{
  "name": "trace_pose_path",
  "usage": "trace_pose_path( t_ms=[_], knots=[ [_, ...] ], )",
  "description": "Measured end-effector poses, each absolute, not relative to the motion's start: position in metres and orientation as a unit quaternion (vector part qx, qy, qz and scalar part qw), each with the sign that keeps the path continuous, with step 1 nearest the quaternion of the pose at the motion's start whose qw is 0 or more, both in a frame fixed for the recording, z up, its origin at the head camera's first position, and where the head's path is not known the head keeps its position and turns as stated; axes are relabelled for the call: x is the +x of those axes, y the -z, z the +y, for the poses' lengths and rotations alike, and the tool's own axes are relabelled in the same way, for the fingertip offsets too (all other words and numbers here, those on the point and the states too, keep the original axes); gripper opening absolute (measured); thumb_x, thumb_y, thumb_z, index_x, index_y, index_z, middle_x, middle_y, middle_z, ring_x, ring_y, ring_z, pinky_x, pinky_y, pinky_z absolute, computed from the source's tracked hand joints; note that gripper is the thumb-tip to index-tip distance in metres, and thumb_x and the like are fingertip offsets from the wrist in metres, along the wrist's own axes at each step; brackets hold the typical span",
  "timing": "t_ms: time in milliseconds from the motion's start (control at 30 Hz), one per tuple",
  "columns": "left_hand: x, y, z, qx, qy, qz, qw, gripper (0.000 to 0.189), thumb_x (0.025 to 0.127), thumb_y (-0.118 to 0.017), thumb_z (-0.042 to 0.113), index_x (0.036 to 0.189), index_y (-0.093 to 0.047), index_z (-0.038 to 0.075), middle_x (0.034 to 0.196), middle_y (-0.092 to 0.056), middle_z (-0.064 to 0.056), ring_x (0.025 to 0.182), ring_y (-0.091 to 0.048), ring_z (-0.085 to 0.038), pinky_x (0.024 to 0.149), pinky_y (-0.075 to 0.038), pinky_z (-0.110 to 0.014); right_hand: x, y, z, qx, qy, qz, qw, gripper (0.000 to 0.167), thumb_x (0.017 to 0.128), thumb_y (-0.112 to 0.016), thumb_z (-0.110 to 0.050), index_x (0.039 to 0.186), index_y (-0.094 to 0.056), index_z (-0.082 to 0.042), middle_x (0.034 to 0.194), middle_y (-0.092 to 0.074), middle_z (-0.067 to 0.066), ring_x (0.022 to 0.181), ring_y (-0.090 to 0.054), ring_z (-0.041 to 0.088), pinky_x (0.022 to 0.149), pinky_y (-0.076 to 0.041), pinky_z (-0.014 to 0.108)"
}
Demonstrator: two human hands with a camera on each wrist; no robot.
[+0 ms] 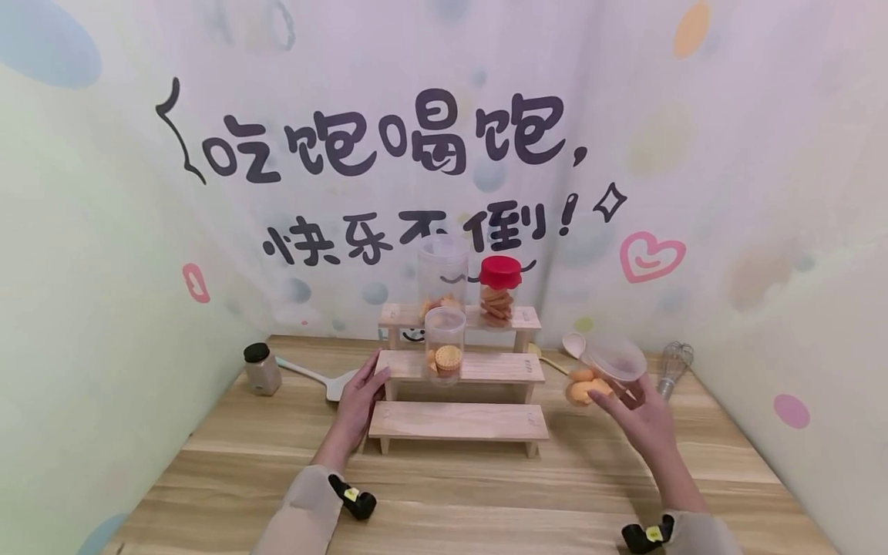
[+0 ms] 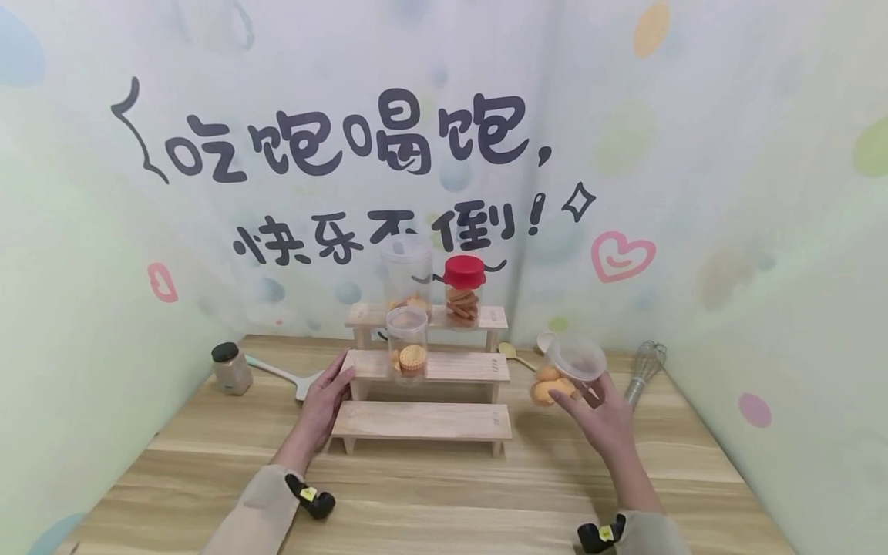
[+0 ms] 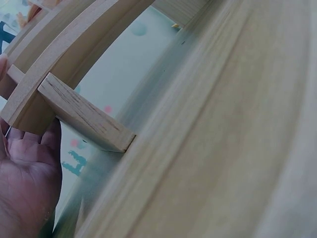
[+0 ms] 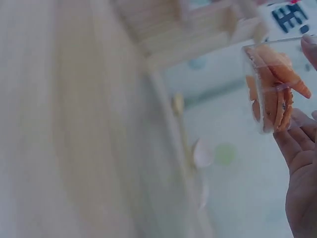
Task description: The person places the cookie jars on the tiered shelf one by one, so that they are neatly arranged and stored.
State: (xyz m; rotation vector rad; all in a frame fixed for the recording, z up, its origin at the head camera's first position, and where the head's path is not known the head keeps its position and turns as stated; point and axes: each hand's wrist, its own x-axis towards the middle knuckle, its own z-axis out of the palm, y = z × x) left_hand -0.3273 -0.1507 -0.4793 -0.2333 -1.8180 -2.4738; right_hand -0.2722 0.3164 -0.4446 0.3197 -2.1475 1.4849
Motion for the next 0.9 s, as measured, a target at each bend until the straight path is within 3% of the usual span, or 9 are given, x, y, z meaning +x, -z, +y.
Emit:
trace_pose_path(
  t_ms=[100, 333, 600, 900],
  knots=[
    [-0.327, 0.480, -0.150, -0.075, 0.800, -0.594, 0.031, 0.068, 0.099, -0.066, 0.027, 0.158, -0.034, 0.019, 0.162, -0.030, -0.006, 0.143, -0.036, -0.021, 0.112, -0.037, -0.030, -0.271, 0.422, 0.305, 0.113, -0.542, -0.792, 0.257, 0.072, 0.085, -0.082, -0.012, 0.148, -0.048, -0.017, 0.134, -0.061, -0.002, 0.123, -0.060, 0.014, 0.086, -0.052, 0.018],
    [-0.327, 0.479, -0.151, -0.069, 0.796, -0.600, 0.033, 0.068, 0.099, -0.067, 0.028, 0.158, -0.035, 0.020, 0.162, -0.030, -0.007, 0.143, -0.036, -0.022, 0.114, -0.033, -0.036, -0.279, 0.389, 0.263, 0.125, -0.574, -0.762, 0.272, 0.066, 0.084, -0.084, -0.014, 0.143, -0.053, -0.015, 0.134, -0.063, 0.008, 0.125, -0.060, 0.026, 0.093, -0.050, 0.020],
    [-0.323, 0.477, -0.151, -0.071, 0.799, -0.596, 0.027, 0.069, 0.099, -0.067, 0.028, 0.159, -0.033, 0.019, 0.163, -0.028, -0.007, 0.143, -0.035, -0.022, 0.116, -0.031, -0.038, -0.283, 0.388, 0.230, 0.120, -0.604, -0.752, 0.236, 0.066, 0.085, -0.083, -0.022, 0.143, -0.052, -0.014, 0.134, -0.063, 0.012, 0.125, -0.059, 0.029, 0.092, -0.051, 0.020],
    [-0.325, 0.477, -0.150, -0.070, 0.797, -0.599, 0.030, 0.067, 0.100, -0.065, 0.027, 0.159, -0.033, 0.020, 0.163, -0.029, -0.007, 0.143, -0.035, -0.021, 0.111, -0.036, -0.028, -0.290, 0.398, 0.218, 0.143, -0.589, -0.770, 0.199, 0.067, 0.084, -0.084, -0.027, 0.142, -0.053, -0.018, 0.135, -0.063, 0.007, 0.127, -0.057, 0.026, 0.098, -0.050, 0.029]
  ],
)
